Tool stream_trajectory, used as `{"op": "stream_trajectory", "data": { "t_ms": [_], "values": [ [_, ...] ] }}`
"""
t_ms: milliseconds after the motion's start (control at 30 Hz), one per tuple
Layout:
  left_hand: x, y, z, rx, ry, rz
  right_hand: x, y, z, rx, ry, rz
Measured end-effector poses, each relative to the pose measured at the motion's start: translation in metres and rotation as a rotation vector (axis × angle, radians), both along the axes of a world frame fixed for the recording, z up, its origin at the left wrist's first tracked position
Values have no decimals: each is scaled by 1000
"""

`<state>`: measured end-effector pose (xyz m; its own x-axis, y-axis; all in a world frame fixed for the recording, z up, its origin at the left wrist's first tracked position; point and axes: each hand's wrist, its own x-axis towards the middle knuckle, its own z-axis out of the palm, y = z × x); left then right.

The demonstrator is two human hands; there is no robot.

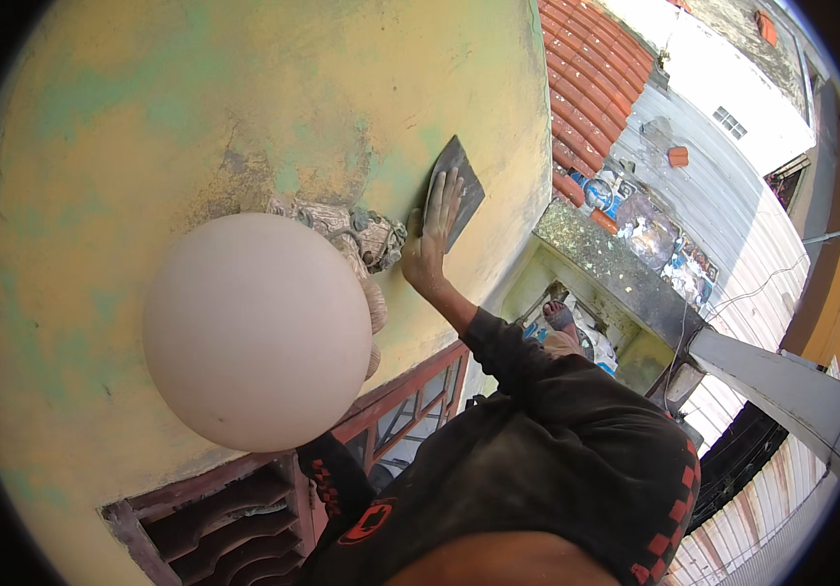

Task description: The person smooths a ceiling surface using a sanding block and a scraper. They repeatedly rub the sanding block against the ceiling and use the scraper to remove material, working around a light fixture.

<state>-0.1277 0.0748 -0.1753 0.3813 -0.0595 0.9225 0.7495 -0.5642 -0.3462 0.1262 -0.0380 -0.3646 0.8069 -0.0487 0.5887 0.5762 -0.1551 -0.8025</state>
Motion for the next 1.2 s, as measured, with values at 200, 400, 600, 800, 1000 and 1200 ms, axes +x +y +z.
{"op": "stream_trajectory", "data": {
  "t_ms": [200, 400, 600, 800, 1000, 1200],
  "values": [
    [16, 6, 3, 7, 12, -18, 74, -14, -14, 48, 282, -20],
    [-10, -13, 1, 0, 1, 125, -69, -2, 19, -3, 223, 206],
    [18, 11, 4, -3, 14, 143, 66, -34, 72, 198, 379, -13],
    [31, -8, 14, 59, 34, 264, 57, -26, 52, 110, 300, 22],
    [46, -22, 30, 115, -8, 128, 38, -35, 91, 73, 300, 111],
    [28, -24, 19, 96, 2, 242, 148, -43, 73, 308, 366, -30]
  ]
}}
